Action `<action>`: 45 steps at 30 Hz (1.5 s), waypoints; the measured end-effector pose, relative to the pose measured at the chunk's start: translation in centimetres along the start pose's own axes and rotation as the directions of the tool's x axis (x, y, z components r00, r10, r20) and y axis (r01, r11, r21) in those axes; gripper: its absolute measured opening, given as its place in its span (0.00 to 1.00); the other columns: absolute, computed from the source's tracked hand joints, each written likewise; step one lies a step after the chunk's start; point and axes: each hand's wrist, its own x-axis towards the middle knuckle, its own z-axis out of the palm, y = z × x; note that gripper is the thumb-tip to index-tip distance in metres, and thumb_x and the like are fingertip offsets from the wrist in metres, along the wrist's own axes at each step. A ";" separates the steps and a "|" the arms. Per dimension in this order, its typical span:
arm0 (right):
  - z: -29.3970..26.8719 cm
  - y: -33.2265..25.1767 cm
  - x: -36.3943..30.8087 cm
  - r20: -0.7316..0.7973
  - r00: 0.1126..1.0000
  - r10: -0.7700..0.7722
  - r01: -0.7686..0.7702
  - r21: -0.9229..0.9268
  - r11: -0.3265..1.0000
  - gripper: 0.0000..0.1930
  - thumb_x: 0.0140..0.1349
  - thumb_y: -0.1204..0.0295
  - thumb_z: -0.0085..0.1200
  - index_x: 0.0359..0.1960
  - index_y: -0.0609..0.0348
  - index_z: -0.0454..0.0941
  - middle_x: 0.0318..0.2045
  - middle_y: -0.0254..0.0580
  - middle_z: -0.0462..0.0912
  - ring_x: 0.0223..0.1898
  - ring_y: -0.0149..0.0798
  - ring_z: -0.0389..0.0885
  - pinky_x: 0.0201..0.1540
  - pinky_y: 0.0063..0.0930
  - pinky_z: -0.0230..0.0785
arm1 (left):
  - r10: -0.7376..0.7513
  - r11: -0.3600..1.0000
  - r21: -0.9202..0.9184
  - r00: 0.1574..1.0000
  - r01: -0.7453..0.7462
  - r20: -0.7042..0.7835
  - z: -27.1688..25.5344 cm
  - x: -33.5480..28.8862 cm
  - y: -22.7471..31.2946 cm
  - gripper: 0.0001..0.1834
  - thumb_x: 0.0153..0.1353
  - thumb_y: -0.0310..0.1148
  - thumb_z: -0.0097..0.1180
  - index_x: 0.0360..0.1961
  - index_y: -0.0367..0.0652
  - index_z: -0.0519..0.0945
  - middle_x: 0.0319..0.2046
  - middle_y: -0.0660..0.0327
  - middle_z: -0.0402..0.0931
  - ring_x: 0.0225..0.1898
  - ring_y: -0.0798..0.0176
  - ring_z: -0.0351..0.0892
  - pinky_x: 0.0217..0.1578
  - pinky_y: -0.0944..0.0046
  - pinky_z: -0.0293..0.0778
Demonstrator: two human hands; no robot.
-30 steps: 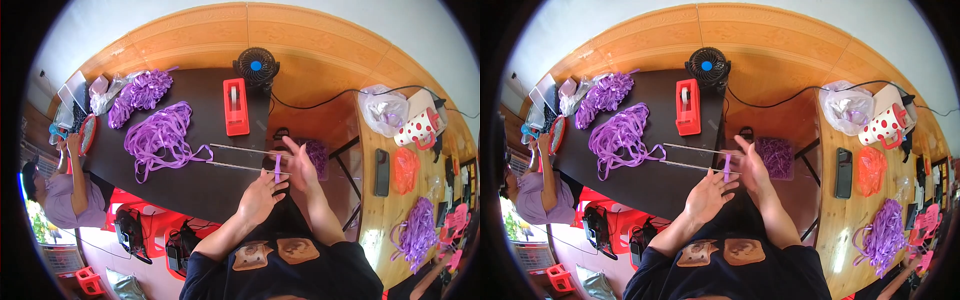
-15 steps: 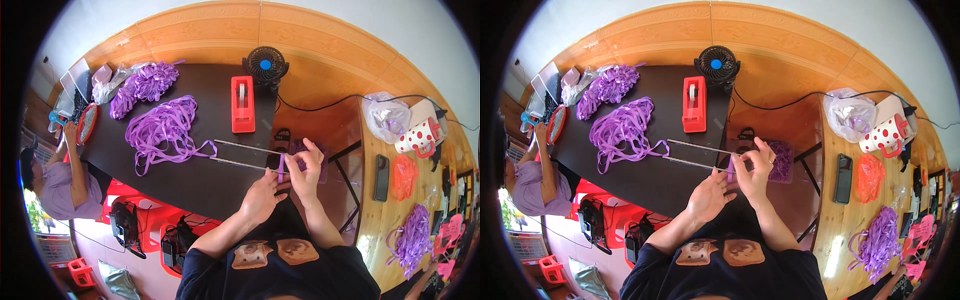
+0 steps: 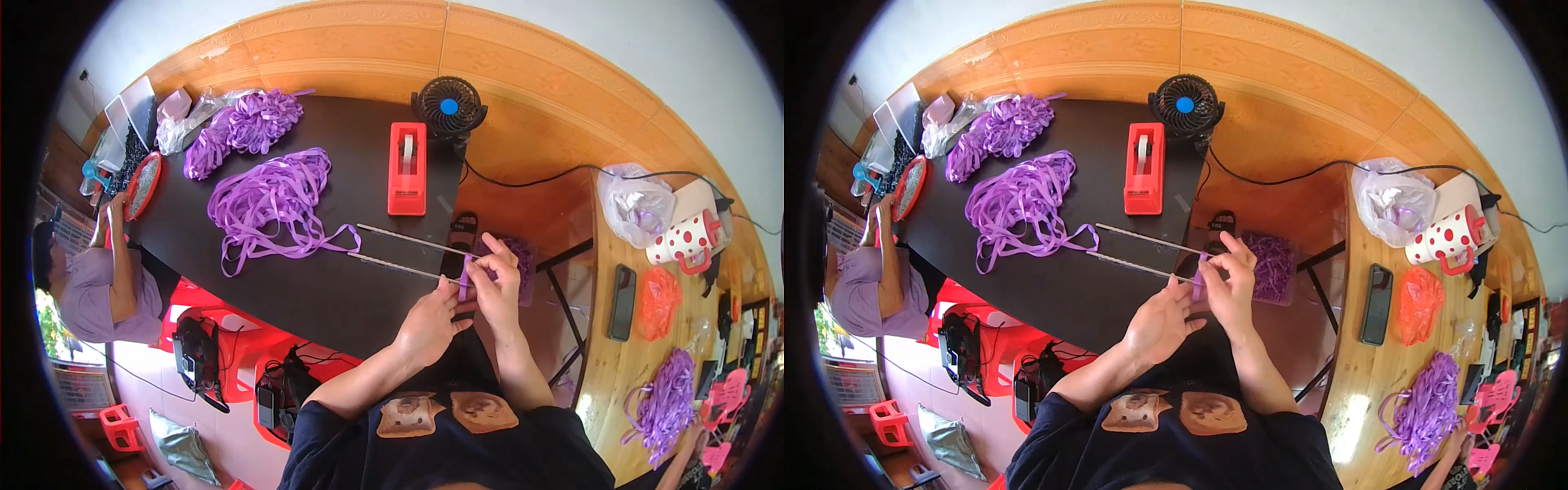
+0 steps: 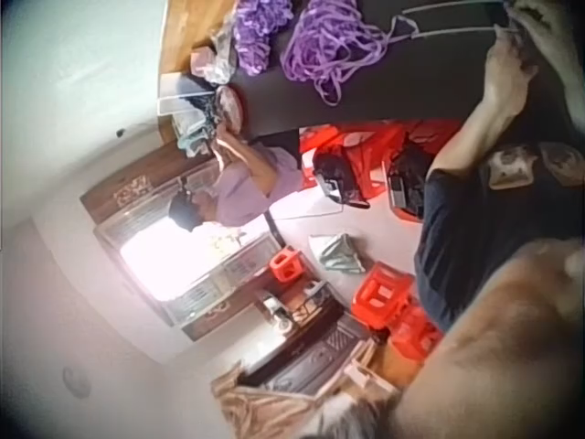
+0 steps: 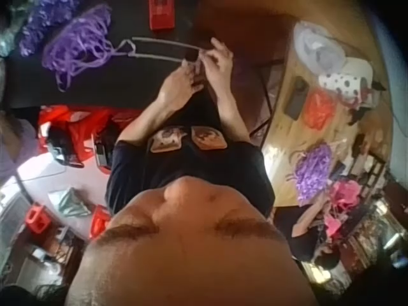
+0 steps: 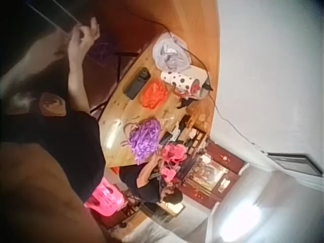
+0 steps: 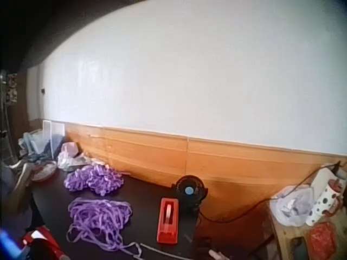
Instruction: The recorder is wrapping purple ribbons around two parallel metal rods and securing the segments with tape to create a craft item.
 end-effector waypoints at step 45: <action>-0.5 6.4 0.9 0.606 0.784 0.136 -0.621 0.767 0.159 0.22 0.60 0.77 0.53 0.57 0.67 0.68 0.27 0.46 0.80 0.31 0.41 0.80 0.35 0.30 0.74 | -0.039 0.975 0.220 0.989 0.006 0.146 1.1 -2.4 -0.6 0.24 0.67 0.43 0.44 0.59 0.42 0.69 0.53 0.61 0.73 0.49 0.64 0.72 0.48 0.64 0.66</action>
